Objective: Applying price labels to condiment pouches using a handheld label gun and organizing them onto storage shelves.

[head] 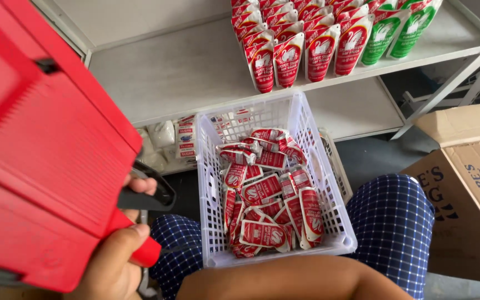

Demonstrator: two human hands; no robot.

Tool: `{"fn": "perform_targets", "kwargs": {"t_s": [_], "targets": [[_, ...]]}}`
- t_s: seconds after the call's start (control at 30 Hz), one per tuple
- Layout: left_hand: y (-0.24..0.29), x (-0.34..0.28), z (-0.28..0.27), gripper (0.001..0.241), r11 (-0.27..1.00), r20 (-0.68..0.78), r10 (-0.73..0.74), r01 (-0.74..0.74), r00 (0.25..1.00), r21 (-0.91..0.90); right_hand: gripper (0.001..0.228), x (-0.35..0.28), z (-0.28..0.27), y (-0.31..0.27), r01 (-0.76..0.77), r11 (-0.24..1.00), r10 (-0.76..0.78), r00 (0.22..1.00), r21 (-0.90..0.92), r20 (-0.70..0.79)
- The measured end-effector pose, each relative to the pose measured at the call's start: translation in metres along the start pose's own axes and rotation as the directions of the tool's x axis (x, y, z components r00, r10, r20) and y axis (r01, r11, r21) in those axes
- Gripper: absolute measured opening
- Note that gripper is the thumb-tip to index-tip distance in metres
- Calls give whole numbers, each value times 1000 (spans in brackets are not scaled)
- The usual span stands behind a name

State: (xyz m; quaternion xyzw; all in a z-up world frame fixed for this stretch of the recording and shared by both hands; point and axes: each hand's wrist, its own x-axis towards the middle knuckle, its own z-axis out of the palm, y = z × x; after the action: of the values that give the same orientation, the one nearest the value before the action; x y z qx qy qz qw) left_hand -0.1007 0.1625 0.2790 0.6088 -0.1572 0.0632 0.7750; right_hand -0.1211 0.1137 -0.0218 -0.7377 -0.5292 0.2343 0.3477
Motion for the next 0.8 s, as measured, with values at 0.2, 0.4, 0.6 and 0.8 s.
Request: {"fn": "perform_targets", "kwargs": {"t_s": [0.2,0.4,0.6,0.8], "targets": [[-89,2,3,51,1000,157,16,-12,987,-22,28,-125,-165,26,-336,923,362,924,190,-121],[-193,29,19,45,988,191,-150,152,970,2,31,-171,-167,180,-679,731,594,586,65,-550],[-252,36,13,44,972,198,-232,218,952,90,37,-160,-141,217,-879,474,849,472,-51,-238],[-267,33,2,45,953,249,-293,262,923,153,52,-146,-113,203,-785,584,667,609,-207,-429]]}}
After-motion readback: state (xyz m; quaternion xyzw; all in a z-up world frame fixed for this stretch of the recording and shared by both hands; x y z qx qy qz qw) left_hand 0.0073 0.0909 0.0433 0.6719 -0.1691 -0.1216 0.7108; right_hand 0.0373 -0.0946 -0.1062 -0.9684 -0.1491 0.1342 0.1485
